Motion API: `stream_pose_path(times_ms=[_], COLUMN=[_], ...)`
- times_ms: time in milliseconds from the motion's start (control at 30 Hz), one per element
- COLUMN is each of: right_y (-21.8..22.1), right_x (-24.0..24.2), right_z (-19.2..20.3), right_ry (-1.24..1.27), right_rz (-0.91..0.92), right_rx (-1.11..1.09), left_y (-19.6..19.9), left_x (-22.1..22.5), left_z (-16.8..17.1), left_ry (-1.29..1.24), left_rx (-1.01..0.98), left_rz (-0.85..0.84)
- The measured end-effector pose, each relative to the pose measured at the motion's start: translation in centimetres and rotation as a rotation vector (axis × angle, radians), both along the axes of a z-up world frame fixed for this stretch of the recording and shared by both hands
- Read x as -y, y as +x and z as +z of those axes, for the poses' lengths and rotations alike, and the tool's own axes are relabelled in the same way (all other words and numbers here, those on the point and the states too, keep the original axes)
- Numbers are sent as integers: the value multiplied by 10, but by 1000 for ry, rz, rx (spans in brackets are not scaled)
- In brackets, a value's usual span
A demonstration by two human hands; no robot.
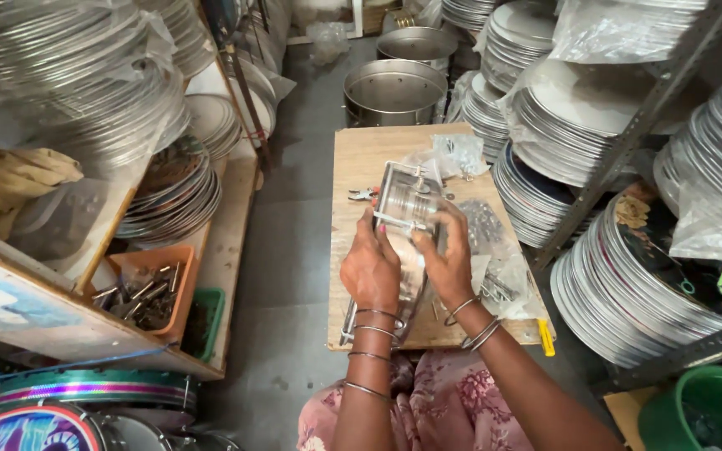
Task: The person assembles a drum by placing a circular metal frame onto the drum head and securing it with metal bolts and brackets around the perimeter.
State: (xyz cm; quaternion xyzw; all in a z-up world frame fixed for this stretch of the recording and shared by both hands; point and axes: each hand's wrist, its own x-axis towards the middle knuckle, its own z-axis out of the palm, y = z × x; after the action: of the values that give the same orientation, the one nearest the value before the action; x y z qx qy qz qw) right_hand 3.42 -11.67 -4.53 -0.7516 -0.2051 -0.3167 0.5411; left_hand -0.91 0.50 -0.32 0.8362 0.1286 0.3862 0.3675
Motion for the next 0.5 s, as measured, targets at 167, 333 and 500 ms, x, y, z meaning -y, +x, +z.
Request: stream_pose_path(times_ms=[167, 333, 500], right_y=[3, -2, -10], right_x=[-6, -6, -10], right_z=[-7, 2, 5], right_ry=[-48, -25, -95], right_rz=[-75, -15, -73], right_rx=[-9, 2, 31], left_y=[1, -3, -4], left_x=[-5, -8, -10], left_z=[-7, -8, -10], left_ry=[39, 22, 47], left_rx=[67, 27, 122], left_rz=[10, 15, 2])
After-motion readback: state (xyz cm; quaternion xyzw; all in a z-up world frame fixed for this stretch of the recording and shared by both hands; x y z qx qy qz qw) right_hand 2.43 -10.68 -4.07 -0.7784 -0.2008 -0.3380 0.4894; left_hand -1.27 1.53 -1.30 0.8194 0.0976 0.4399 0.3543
